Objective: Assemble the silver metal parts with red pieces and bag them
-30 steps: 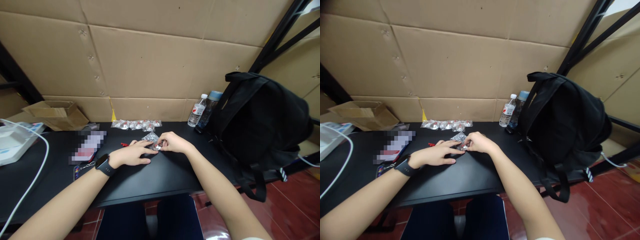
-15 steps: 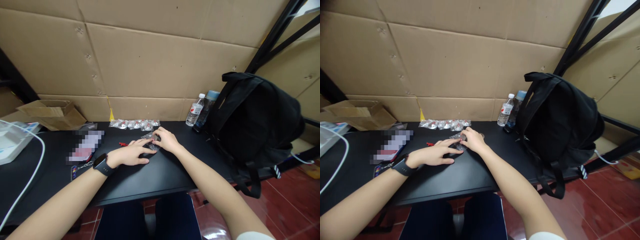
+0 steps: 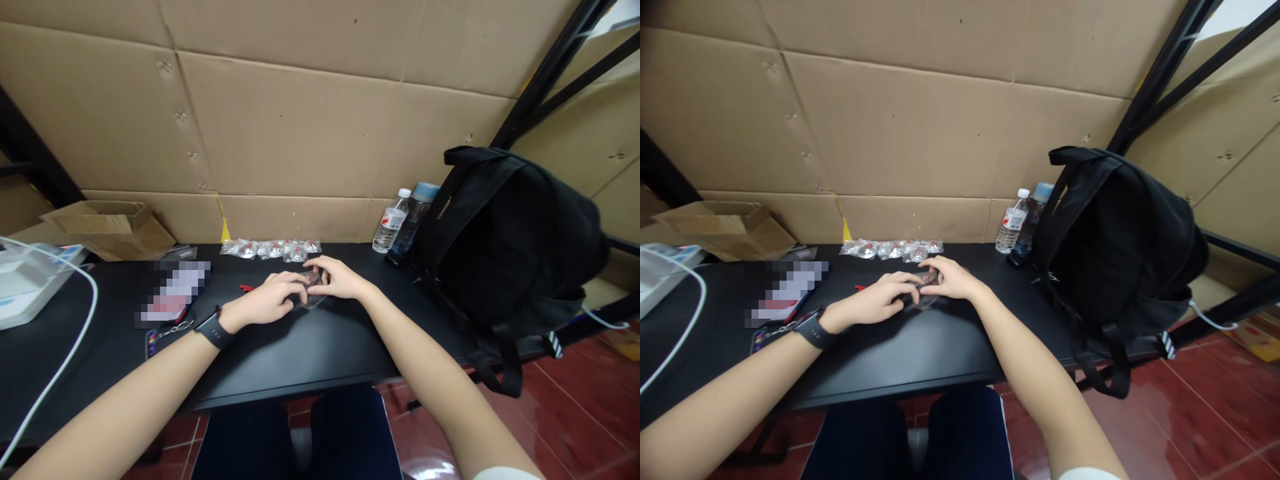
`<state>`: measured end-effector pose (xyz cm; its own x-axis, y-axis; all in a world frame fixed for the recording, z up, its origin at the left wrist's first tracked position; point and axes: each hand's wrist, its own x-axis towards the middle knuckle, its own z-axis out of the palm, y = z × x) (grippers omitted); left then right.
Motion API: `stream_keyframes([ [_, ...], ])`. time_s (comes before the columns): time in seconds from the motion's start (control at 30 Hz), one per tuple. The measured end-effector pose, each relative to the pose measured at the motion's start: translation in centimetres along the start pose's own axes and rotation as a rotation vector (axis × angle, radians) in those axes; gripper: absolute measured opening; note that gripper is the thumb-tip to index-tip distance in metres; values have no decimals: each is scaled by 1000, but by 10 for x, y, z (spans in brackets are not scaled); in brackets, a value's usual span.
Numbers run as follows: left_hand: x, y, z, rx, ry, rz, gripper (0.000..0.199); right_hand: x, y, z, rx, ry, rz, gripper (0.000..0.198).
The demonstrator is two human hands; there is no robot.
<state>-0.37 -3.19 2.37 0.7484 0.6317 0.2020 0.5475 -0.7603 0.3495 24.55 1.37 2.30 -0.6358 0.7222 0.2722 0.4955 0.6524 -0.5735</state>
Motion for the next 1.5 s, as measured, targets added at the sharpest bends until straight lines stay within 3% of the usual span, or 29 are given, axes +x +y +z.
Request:
stream_keyframes([
  [0.1,3,-2,4,2,131,-40,38,-3,10,-11,130,17,30,49],
  [0.23,6,-8,10,38,237,-65,28,-5,21,-16,136,-12,-3,32],
  [0.33,8,-11,14,26,260,-64,27,-4,19,-13,104,-48,-41,32],
  [0.5,9,-11,17,-27,262,-68,39,-3,9,-9,75,-59,-77,14],
  [0.67,11,-7,16,-47,291,-69,23,-2,7,-9,20,-5,-55,8],
  [0.9,11,-4,8,-126,376,-91,20,-3,3,-10,103,46,-5,23],
  [1.33,10,-6,6,-261,437,-387,27,-8,4,-25,228,14,116,53],
  [1.5,11,-8,6,-336,454,-473,35,-10,-2,-29,354,-1,205,50],
])
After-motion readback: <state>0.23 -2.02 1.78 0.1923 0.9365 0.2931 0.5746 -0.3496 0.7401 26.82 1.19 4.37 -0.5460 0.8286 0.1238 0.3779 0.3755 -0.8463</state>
